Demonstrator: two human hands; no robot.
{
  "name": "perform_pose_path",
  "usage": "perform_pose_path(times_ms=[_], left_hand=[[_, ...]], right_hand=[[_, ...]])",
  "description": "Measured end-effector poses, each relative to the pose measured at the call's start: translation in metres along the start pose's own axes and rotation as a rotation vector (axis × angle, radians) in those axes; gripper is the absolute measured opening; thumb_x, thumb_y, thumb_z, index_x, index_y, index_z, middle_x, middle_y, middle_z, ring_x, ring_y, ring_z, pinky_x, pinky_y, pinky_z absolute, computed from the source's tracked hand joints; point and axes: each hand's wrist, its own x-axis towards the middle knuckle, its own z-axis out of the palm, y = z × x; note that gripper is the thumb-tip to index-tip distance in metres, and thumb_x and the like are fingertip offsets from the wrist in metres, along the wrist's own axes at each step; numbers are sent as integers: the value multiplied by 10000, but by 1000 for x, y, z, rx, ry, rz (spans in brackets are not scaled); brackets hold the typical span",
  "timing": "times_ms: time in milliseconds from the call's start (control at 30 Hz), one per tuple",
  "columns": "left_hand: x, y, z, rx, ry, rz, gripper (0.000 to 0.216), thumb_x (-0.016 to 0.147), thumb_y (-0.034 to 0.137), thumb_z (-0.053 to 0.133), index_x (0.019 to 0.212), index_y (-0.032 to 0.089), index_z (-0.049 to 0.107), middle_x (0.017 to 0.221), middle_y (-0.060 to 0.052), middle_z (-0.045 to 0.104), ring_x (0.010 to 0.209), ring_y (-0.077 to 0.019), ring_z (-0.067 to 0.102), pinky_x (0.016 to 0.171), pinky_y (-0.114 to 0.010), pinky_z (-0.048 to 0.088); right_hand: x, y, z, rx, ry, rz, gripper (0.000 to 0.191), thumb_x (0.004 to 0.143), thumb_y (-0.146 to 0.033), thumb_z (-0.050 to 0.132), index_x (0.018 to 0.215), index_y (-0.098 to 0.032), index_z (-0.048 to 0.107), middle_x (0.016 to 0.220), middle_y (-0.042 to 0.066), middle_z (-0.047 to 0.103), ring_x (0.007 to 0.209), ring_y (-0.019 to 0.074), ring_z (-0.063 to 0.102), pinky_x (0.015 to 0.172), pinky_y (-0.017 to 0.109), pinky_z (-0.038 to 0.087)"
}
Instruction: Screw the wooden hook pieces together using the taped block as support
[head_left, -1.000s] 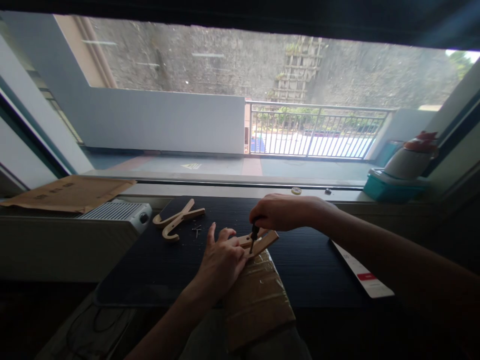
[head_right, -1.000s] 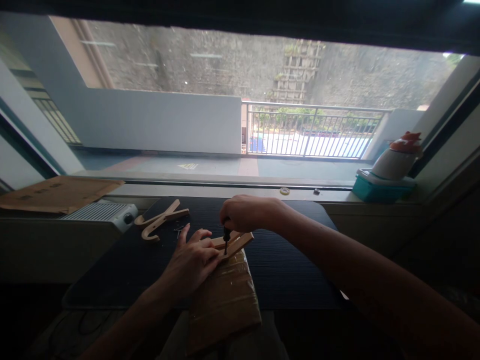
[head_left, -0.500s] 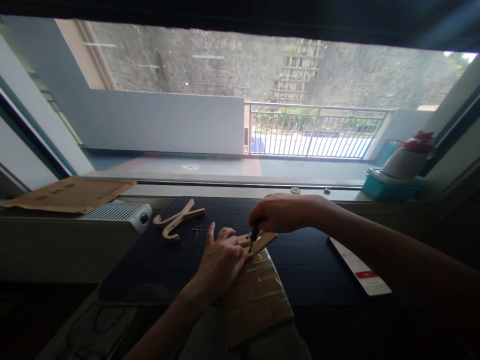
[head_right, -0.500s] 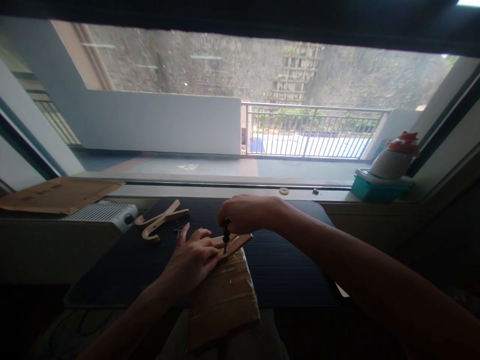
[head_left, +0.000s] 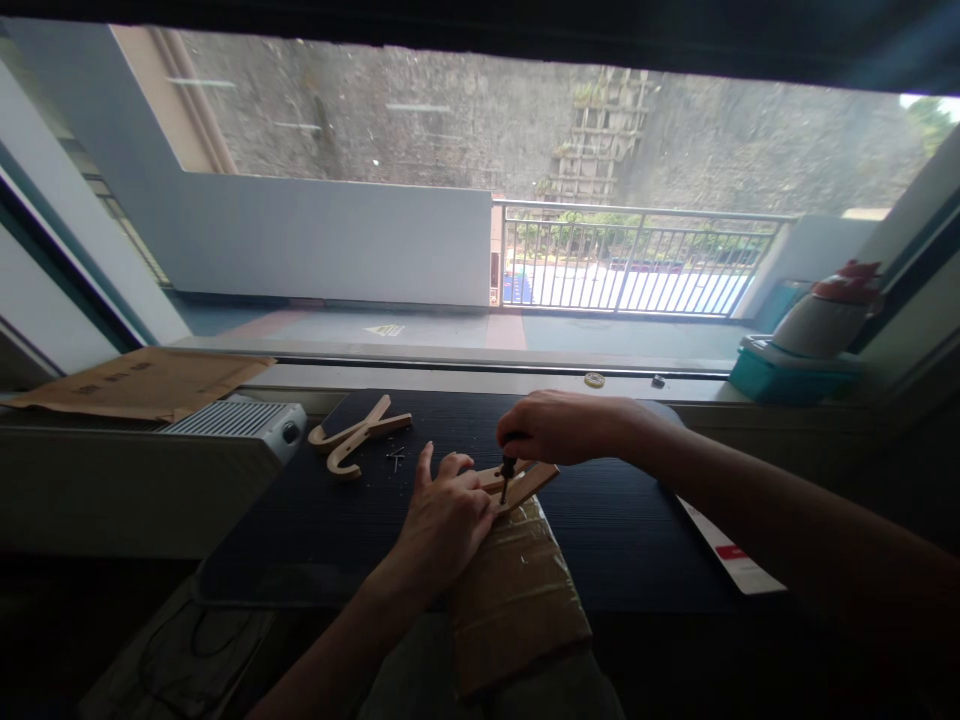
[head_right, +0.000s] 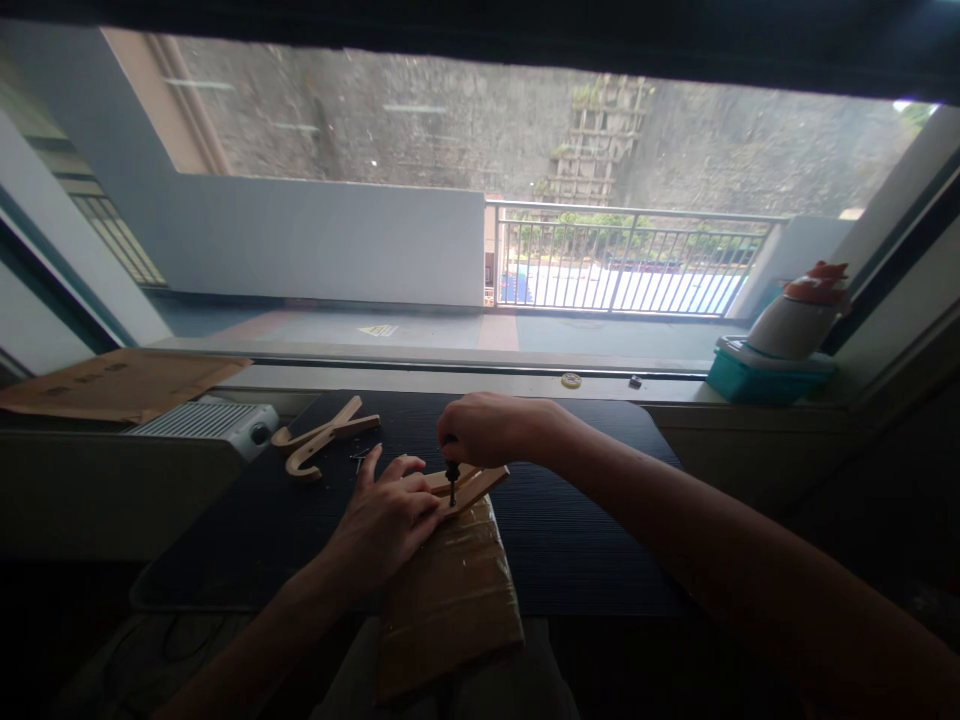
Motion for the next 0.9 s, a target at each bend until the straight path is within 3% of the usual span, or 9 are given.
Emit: perform_pose_path(times_ms=[167, 367, 567, 900], left_hand=[[-1, 0, 0, -3, 25, 11, 249, 846, 218, 499, 683, 214, 687, 792, -30, 662, 1078, -262, 478, 1044, -650, 105], [-2, -1, 1, -10, 26, 17, 242, 848, 223, 499, 712, 223, 698, 812, -31, 667, 1079, -264, 476, 1043, -650, 102], [-1, -2, 2, -23, 19, 7, 237, 847, 226, 507, 712, 230, 701, 827, -25, 667, 1087, -257, 474, 1054, -638, 80], [-1, 0, 1, -2, 13, 6, 249, 854, 236, 504, 691, 217, 692, 803, -28, 672, 1080, -262, 476, 1044, -643, 95]], right_hand=[[-2, -5, -2, -50, -11, 14, 250, 854, -251, 445, 887, -149, 670, 787, 35, 653, 607, 99, 481, 538, 230, 307], [-9, -5, -7, -68, 31, -11, 278, 793, -189, 513, 1027, -213, 662, 859, 19, 676, 621, 98, 501, 534, 223, 299], [-7, -3, -7, -1, 20, -59, 269, 808, -140, 478, 988, -175, 676, 882, 29, 680, 672, 99, 520, 577, 212, 329], [0, 2, 0, 5, 56, -19, 245, 859, -243, 455, 913, -149, 675, 810, 35, 657, 633, 100, 490, 560, 231, 318]])
